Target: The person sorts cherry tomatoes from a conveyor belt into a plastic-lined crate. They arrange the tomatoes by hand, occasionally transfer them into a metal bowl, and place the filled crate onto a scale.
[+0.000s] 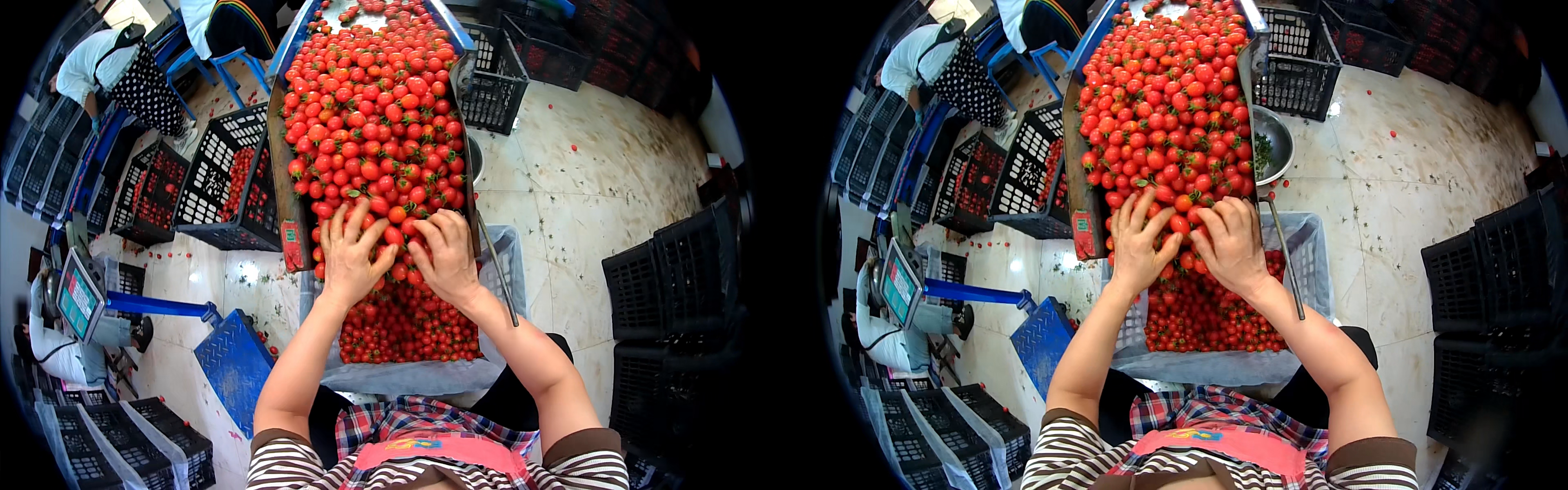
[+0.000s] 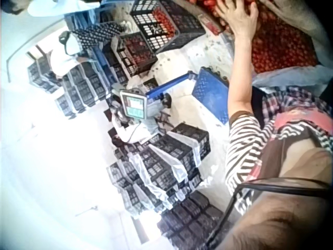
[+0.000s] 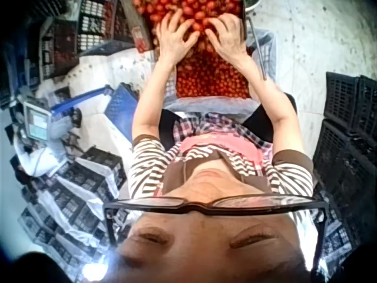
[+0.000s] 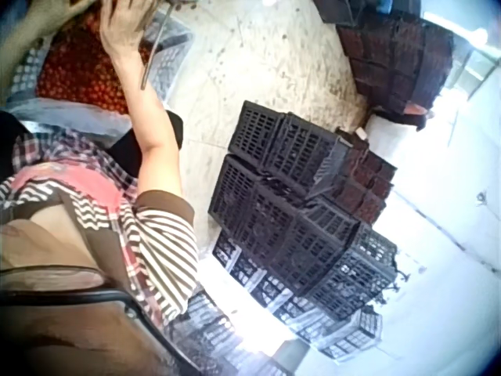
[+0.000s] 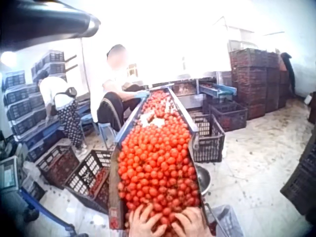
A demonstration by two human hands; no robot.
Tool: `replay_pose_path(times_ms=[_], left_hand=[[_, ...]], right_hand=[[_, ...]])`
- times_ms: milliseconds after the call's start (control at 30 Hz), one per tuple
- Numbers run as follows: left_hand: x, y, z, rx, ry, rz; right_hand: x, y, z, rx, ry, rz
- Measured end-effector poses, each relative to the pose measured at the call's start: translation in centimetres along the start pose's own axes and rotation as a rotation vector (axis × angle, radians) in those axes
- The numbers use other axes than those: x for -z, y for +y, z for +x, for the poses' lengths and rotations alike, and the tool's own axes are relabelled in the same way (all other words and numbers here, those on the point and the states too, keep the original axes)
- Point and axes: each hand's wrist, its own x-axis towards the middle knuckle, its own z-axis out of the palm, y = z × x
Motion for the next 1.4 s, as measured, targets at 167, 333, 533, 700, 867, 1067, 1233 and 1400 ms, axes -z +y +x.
replay_pose_path(times_ms=[167, 333, 533, 700, 867, 1067, 1233, 1400], left_hand=[[1.6, -0.3, -2.4, -0.113, -0.018, -0.172], [-0.1, -1.0, -1.8, 0.112, 0.276, -0.247], [0.8, 0.6, -2.0, 0.014, 0.039, -0.057], [0.0, -1.1, -3.3, -0.015, 0.177, -0.200], [0.6, 1.1, -1.6, 0.045, 0.007, 0.035], [0.9, -0.5, -2.7, -0.062, 0.158, -0.127], [0.0, -0.6, -2.0, 0.189, 0.071, 0.024], [-0.5, -0.2, -3.7, -0.017, -0.032, -0.175]], right_hand=[[0.6, -1.4, 1.0, 0.076, 0.043, -0.115], [0.1, -0.5, 0.4, 0.067, 0.056, -0.024], [0.8, -0.7, 0.7, 0.088, -0.007, -0.057], [0.7, -2.0, 1.4, 0.100, 0.062, -0.143], [0.2, -1.4, 0.5, 0.122, -0.023, -0.069], [0.8, -1.4, 0.9, 0.111, -0.042, -0.134], [0.8, -1.5, 1.5, 0.084, 0.094, -0.051], [0.7, -1.6, 0.8, 0.138, -0.010, -0.114]])
